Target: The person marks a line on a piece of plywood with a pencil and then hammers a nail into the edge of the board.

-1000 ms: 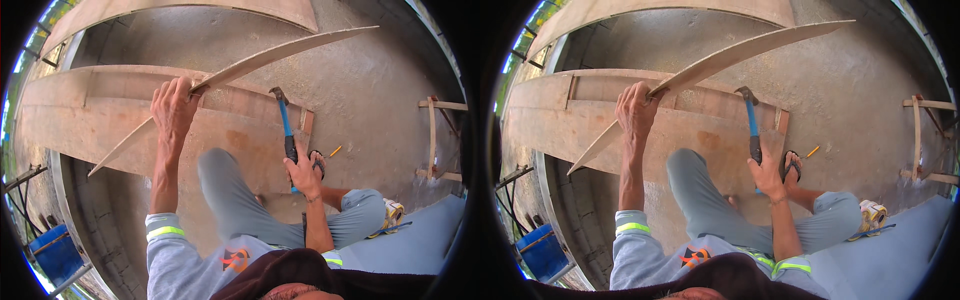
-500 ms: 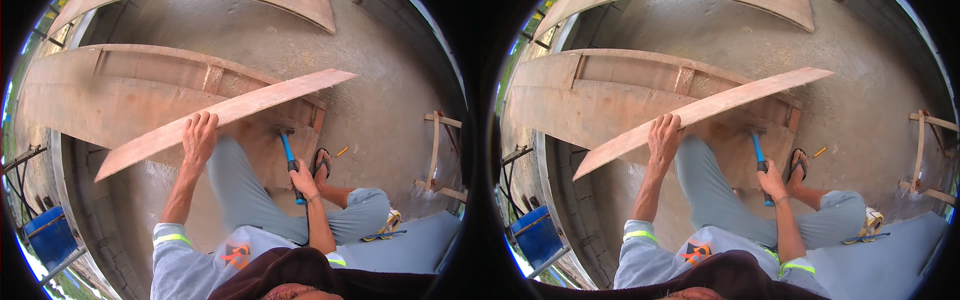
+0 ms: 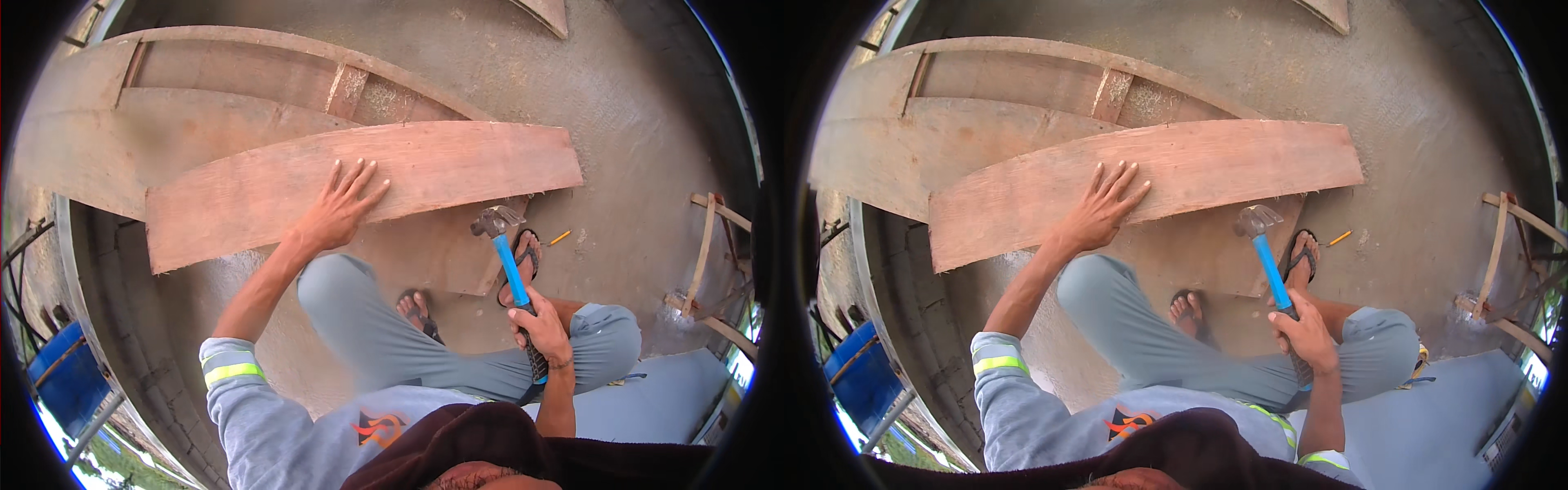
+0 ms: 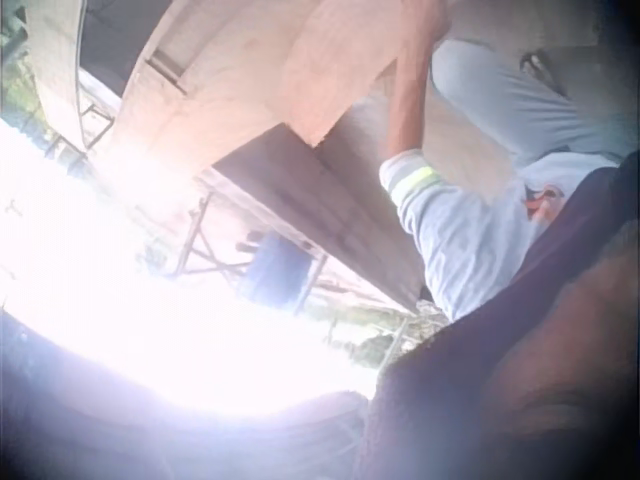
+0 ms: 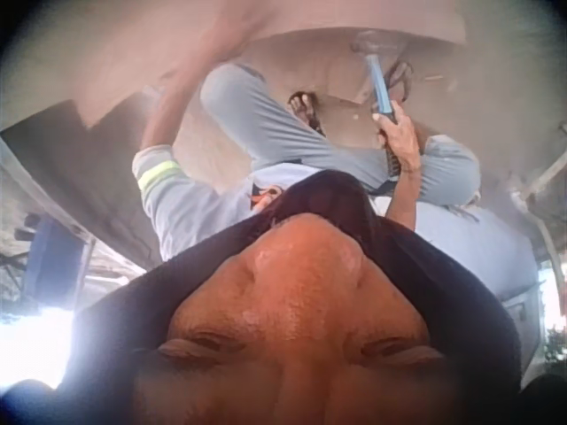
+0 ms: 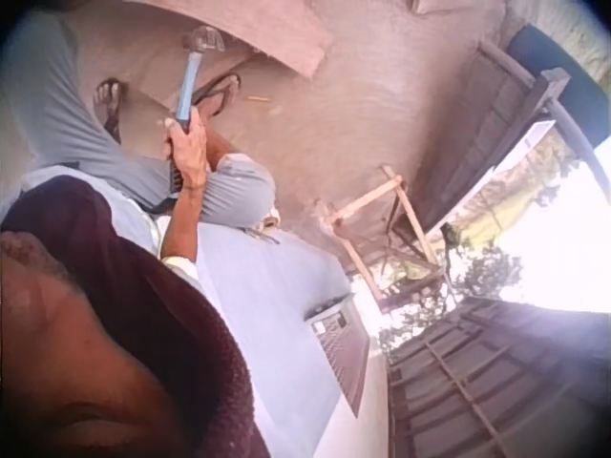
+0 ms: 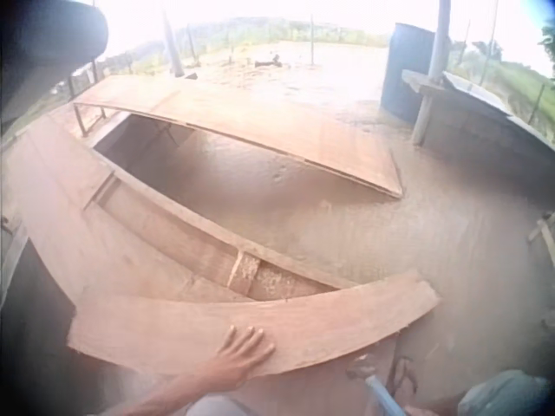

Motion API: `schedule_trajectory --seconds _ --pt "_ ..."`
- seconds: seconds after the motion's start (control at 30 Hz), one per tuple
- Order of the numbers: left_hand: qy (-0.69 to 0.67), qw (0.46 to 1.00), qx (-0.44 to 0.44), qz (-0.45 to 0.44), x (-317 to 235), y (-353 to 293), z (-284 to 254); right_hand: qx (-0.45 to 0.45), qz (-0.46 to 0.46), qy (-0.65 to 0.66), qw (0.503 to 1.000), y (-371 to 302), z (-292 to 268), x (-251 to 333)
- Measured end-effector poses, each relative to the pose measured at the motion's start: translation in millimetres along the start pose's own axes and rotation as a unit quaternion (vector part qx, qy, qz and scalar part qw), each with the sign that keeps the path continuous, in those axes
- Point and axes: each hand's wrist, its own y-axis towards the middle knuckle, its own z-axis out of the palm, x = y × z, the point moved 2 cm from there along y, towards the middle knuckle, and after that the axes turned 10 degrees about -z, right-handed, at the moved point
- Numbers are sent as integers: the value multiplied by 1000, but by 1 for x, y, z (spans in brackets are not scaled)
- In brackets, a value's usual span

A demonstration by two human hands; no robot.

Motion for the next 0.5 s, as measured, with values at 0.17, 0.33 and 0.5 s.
schedule_trajectory --seconds 0.17,0.33,0.5 --pt "62 995 -55 47 -13 2 44 -14 -86 -44 995 47 8 17" --pt "-103 993 -48 28 -13 -1 51 -118 -270 -261 919 128 50 63" --pt "-99 961 -207 -156 9 57 22 -123 -358 -313 871 165 69 63"
